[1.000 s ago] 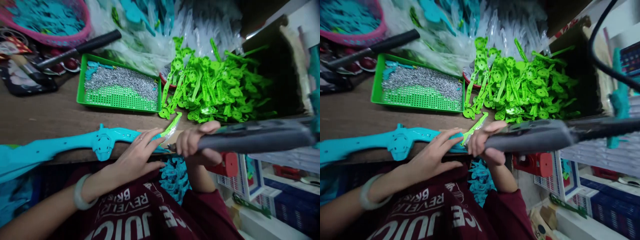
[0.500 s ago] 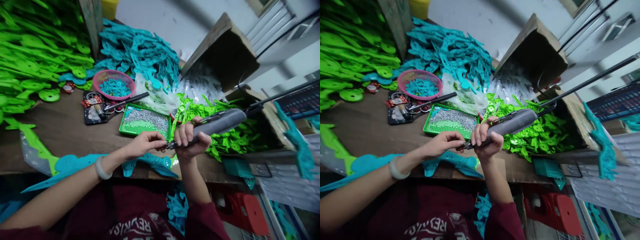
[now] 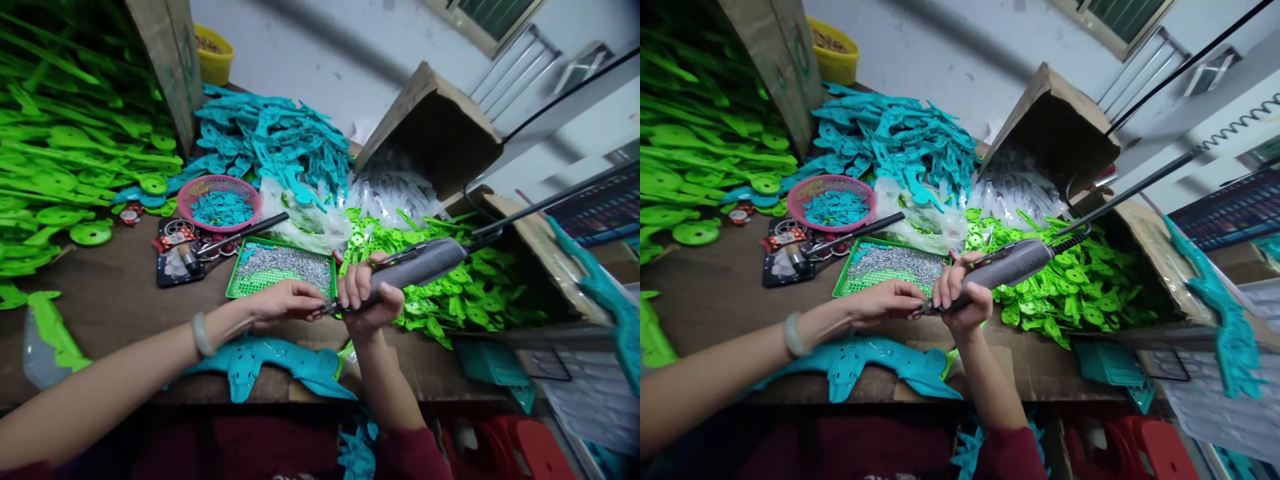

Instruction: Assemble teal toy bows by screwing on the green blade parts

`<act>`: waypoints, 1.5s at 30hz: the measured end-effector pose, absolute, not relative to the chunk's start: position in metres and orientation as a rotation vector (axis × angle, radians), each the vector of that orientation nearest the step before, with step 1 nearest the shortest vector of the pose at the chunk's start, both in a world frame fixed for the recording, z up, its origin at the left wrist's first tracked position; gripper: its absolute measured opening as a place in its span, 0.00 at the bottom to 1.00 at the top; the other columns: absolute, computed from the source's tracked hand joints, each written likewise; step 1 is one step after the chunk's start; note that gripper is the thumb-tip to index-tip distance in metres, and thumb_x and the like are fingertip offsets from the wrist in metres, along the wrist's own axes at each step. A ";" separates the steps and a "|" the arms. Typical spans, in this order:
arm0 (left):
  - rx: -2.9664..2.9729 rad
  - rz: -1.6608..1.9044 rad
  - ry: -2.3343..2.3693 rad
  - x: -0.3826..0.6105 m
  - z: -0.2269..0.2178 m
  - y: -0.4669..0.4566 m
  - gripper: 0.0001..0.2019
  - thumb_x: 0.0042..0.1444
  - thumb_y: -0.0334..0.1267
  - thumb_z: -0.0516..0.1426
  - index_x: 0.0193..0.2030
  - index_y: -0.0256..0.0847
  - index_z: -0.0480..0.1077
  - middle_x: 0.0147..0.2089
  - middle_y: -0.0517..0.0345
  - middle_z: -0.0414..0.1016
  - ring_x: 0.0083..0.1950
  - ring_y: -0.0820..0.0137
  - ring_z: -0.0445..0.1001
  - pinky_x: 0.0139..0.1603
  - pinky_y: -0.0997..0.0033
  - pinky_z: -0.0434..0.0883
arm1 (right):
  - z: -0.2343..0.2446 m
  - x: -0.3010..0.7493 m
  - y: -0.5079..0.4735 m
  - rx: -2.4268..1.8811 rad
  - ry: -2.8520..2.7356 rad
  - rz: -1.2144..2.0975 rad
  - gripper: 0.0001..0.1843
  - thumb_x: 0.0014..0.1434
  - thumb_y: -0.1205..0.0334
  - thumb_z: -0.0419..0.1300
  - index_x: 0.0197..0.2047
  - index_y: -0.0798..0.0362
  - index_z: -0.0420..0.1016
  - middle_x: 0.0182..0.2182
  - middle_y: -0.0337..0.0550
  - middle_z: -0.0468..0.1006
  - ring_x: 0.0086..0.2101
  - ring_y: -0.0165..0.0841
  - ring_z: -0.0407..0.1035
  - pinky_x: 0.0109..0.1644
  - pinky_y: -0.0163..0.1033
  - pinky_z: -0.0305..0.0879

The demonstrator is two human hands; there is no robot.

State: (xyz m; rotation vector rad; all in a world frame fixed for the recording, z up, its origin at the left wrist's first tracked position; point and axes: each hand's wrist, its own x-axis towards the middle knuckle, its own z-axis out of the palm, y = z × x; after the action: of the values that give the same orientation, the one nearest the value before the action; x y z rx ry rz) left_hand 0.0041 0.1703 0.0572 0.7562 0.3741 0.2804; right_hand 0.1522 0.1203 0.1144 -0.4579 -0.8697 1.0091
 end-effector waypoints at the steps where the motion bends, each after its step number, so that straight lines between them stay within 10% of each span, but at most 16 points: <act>1: 0.753 0.266 0.369 0.006 0.056 0.169 0.17 0.44 0.44 0.74 0.36 0.34 0.79 0.30 0.58 0.77 0.31 0.77 0.70 0.36 0.76 0.66 | 0.116 0.153 0.119 -0.430 -0.882 1.019 0.16 0.50 0.57 0.57 0.43 0.47 0.75 0.14 0.26 0.53 0.11 0.25 0.44 0.11 0.28 0.50; 12: 0.453 0.274 0.317 0.020 0.079 0.134 0.20 0.48 0.38 0.73 0.47 0.39 0.78 0.39 0.56 0.79 0.33 0.79 0.76 0.34 0.82 0.72 | 0.130 0.160 0.109 -0.368 -0.883 0.803 0.18 0.53 0.59 0.54 0.47 0.45 0.74 0.17 0.28 0.54 0.13 0.26 0.48 0.14 0.29 0.57; 20: 0.361 0.550 0.465 0.027 0.078 0.124 0.18 0.42 0.37 0.75 0.37 0.33 0.77 0.31 0.57 0.79 0.28 0.81 0.75 0.31 0.86 0.73 | 0.135 0.152 0.122 -0.453 -0.730 0.728 0.14 0.51 0.59 0.53 0.42 0.46 0.73 0.17 0.28 0.51 0.15 0.27 0.47 0.16 0.30 0.54; 38: 1.022 0.626 0.762 0.018 0.074 0.141 0.11 0.62 0.38 0.55 0.29 0.38 0.68 0.28 0.59 0.69 0.24 0.78 0.65 0.28 0.77 0.67 | 0.110 0.135 0.153 -0.592 -0.719 0.370 0.16 0.48 0.64 0.56 0.43 0.45 0.67 0.17 0.27 0.62 0.17 0.29 0.57 0.21 0.35 0.61; 42: 1.524 0.616 0.962 0.002 0.056 0.162 0.07 0.56 0.36 0.59 0.28 0.39 0.71 0.35 0.47 0.77 0.42 0.60 0.76 0.46 0.61 0.73 | 0.089 0.138 0.151 -0.701 -0.797 0.479 0.15 0.53 0.64 0.59 0.45 0.46 0.65 0.19 0.26 0.65 0.18 0.28 0.61 0.26 0.36 0.65; 45: 1.826 0.665 1.184 -0.011 0.047 0.181 0.09 0.57 0.33 0.56 0.41 0.33 0.74 0.57 0.30 0.74 0.68 0.44 0.63 0.66 0.39 0.59 | 0.070 0.152 0.140 -0.858 -1.007 0.621 0.18 0.56 0.59 0.62 0.49 0.47 0.64 0.22 0.28 0.69 0.22 0.30 0.67 0.31 0.39 0.69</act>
State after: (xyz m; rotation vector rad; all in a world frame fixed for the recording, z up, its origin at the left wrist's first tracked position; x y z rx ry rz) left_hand -0.0107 0.1806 0.0474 1.8262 1.1839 0.6649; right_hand 0.1519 0.1404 0.0699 -0.8582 -1.0069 0.6211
